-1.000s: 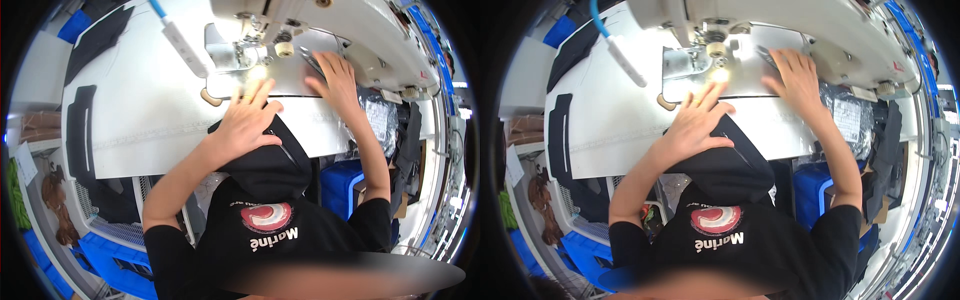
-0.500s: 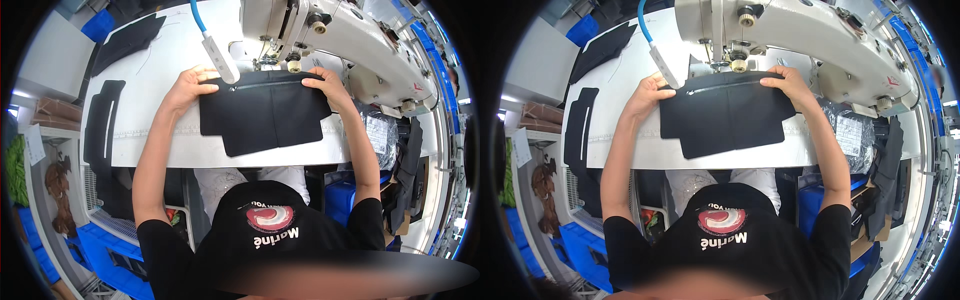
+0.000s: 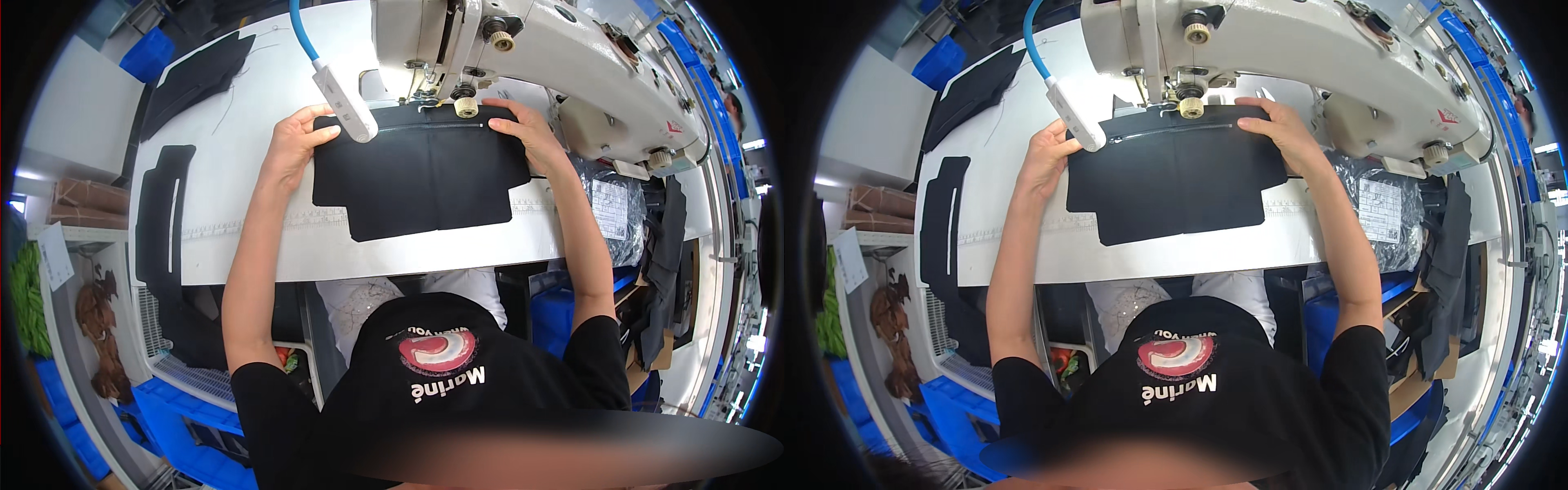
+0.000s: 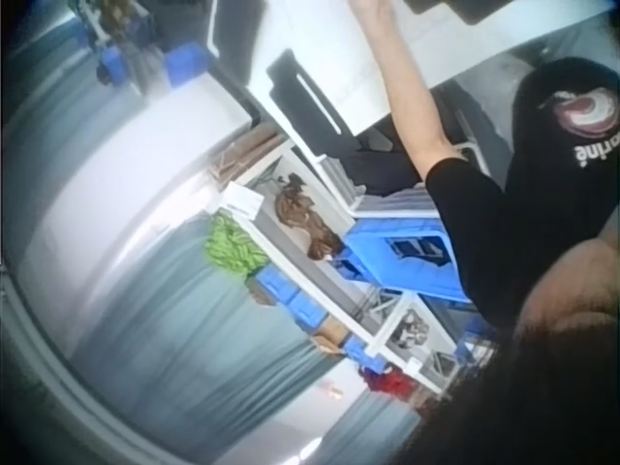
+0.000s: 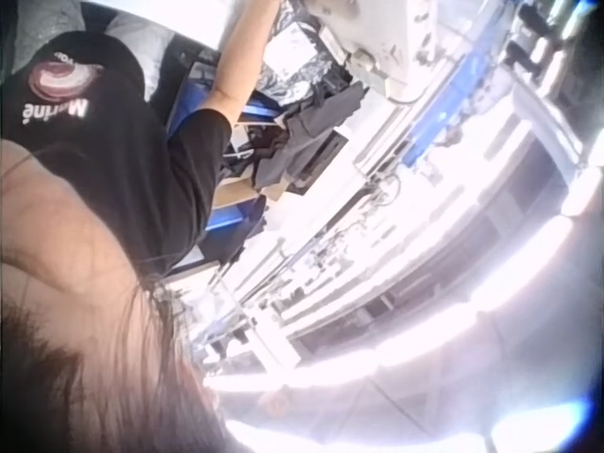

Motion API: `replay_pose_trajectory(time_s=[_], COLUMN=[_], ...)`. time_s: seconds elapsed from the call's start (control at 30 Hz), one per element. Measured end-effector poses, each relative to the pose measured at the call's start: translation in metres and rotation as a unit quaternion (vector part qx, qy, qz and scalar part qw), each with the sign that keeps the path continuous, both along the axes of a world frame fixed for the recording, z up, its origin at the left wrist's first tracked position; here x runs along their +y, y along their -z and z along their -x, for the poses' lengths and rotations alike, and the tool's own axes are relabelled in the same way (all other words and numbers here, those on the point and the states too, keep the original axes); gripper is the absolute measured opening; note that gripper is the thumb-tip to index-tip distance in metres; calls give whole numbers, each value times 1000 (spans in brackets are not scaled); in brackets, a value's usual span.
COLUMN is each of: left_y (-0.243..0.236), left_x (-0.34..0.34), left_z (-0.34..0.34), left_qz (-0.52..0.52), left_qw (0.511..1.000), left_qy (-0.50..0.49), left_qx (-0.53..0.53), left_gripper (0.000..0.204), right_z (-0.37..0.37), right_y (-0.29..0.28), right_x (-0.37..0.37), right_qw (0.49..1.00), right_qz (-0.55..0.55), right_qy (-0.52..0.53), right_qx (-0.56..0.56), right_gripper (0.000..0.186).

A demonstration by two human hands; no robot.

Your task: Sewing a zipper onto a black leather component using an industrial sewing machine.

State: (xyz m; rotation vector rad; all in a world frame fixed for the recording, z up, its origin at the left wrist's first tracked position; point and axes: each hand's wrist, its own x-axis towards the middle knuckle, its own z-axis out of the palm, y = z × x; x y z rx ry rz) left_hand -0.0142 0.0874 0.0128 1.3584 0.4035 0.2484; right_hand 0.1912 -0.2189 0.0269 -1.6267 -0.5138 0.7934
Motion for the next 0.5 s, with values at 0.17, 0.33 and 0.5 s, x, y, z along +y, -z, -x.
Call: replay_pose_trajectory(time_s=[0.17, 0.33, 0.5], left_y=[-4, -3, -6], left_x=[-3, -4, -1], left_z=[1, 2, 2], left_qz=[-8, -16, -26], left_qw=[1000, 1000, 999], left_qy=[4, -10, 14], left_qx=[14, -9, 32], left_gripper=[31, 30, 46], right_z=[0, -2, 0], right_y=[-1, 0, 1], right_x=[-2, -4, -2], right_qw=[999, 999, 998], right_qz=[-44, -12, -10], right_qy=[-7, -6, 16], right_qx=[-3, 46, 57], right_gripper=[45, 37, 34])
